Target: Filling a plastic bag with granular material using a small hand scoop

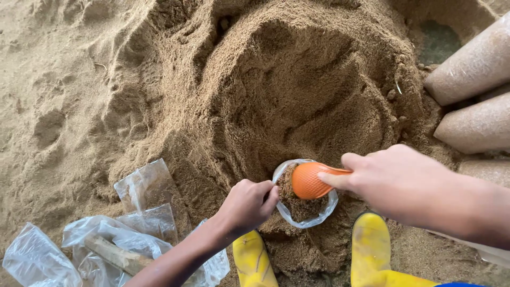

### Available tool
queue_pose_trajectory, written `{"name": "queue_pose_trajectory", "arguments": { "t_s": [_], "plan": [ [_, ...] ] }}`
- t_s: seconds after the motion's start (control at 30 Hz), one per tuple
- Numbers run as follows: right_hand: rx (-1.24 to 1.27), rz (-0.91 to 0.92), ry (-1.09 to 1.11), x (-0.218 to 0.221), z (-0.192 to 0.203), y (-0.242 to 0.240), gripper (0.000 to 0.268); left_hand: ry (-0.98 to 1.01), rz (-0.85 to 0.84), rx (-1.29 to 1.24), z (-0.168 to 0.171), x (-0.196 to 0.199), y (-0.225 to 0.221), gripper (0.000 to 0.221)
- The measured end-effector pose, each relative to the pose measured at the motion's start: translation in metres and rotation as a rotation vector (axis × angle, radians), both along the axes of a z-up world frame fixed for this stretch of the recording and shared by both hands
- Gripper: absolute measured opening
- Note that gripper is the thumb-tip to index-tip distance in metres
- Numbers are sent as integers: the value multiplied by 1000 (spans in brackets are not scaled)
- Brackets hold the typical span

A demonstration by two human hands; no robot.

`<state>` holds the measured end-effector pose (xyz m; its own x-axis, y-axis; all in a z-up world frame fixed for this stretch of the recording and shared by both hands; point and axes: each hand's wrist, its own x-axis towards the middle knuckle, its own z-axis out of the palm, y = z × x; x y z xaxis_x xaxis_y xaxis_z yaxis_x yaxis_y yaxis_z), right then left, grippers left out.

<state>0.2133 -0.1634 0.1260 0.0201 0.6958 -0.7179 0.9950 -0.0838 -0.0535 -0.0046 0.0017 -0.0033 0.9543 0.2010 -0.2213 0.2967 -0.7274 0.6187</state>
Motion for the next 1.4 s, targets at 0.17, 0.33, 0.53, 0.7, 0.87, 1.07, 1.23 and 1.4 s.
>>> {"name": "queue_pose_trajectory", "arguments": {
  "t_s": [0.17,0.33,0.53,0.7,0.87,1.07,1.23,1.4],
  "plan": [
    [-137,66,-57,3,8,-5,57,-39,-3,-3,-1,0,0,36],
    [-6,12,-27,-13,-34,-9,47,-46,-27,18,-9,5,-1,37],
    [-36,-52,-49,-13,-29,-3,48,-66,-12,-7,-3,8,1,36],
    [-61,5,-14,1,-14,-5,62,-200,-68,23,9,1,-5,39],
    [-206,23,-109,7,19,-6,61,-212,-230,4,31,-7,-25,26],
    [-147,98,-27,-9,-14,-11,39,-59,-435,82,14,-14,-32,22],
    [40,95,-54,-32,-42,-23,33,-159,-459,85,11,-15,-31,23],
    [36,45,-48,-27,-44,-24,31,-228,-426,85,12,-15,-32,26]
  ]
}}
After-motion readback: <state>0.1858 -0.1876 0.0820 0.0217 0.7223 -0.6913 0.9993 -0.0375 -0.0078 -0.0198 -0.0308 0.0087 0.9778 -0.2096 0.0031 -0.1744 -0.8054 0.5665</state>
